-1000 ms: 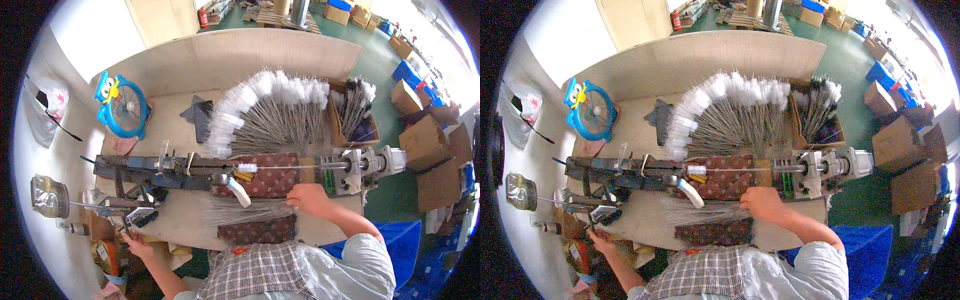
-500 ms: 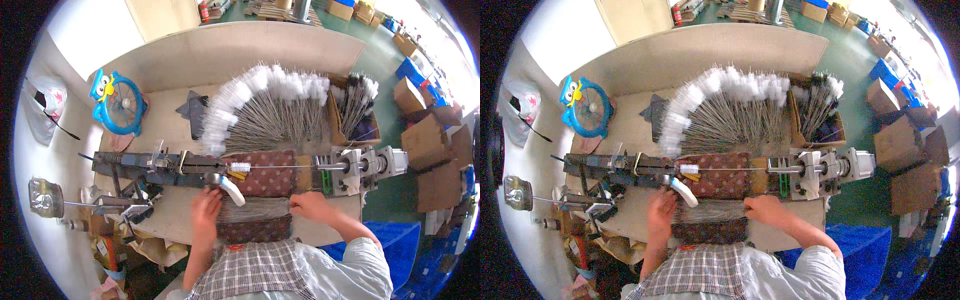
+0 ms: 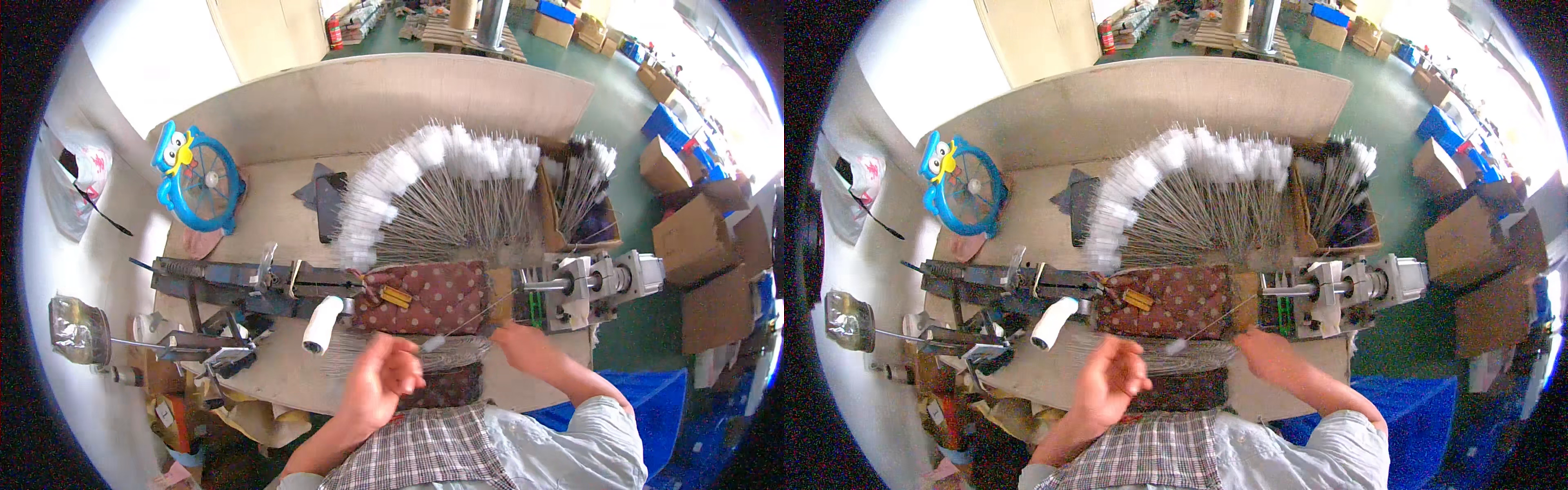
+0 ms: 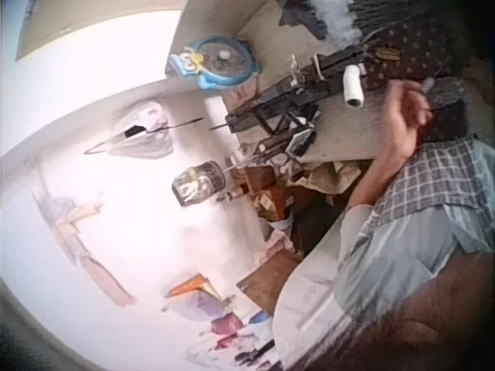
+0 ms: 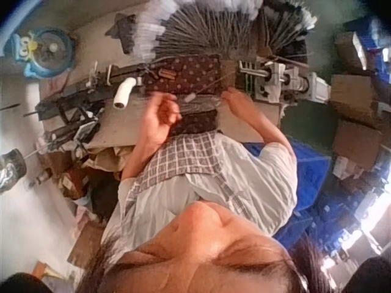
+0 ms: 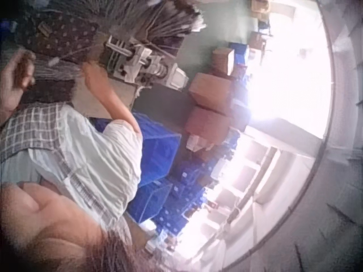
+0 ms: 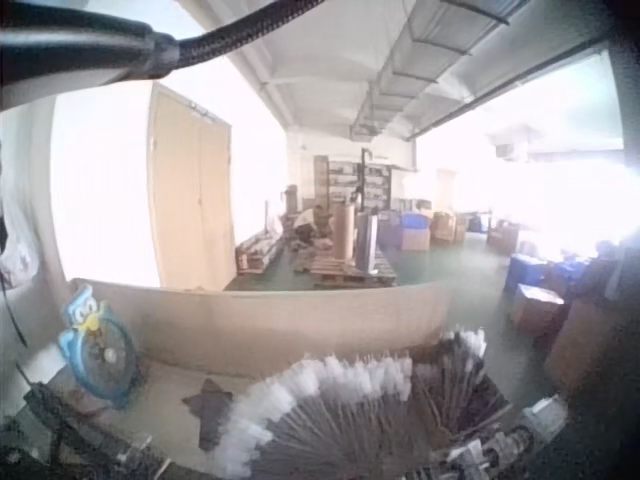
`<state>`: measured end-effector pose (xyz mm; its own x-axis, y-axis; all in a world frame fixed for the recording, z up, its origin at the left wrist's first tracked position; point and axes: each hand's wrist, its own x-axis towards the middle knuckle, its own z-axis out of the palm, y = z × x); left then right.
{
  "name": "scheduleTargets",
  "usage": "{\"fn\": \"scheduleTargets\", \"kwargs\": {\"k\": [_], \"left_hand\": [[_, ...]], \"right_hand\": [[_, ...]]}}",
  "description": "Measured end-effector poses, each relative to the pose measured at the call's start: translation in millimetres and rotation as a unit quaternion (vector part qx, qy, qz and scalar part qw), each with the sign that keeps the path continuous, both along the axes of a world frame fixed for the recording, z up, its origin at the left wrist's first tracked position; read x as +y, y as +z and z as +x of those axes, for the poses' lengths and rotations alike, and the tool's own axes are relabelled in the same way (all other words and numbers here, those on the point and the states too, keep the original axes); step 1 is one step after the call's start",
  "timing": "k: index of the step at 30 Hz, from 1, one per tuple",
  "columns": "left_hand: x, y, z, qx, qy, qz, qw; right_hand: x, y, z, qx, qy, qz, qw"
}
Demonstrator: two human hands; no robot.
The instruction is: The person assembles small industrial or cosmetic brushes using an assembly machine, combining brush bristles, metal wires, and component stems from boxes into finished brushes.
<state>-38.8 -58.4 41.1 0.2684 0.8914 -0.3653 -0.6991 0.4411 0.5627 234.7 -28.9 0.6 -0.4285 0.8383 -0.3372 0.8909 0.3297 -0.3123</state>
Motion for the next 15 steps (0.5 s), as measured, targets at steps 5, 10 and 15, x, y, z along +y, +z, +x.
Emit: {"fn": "scheduleTargets", "kwargs": {"k": [5,10,15], "left_hand": [[12,20,1,0.099,-0.162,0.114,0.975],[35,8,23,0.162,-0.199,0.186,0.948],[83,-17,107,0.532,-0.072,0.410,0.738]], "right_hand": [[-17,59,40,-0.116,-0.038,0.084,0.989],[-8,148,67,-0.062,-0.154,0.341,0.925],[20,127,58,0.139,-0.139,0.379,0.904]]}}
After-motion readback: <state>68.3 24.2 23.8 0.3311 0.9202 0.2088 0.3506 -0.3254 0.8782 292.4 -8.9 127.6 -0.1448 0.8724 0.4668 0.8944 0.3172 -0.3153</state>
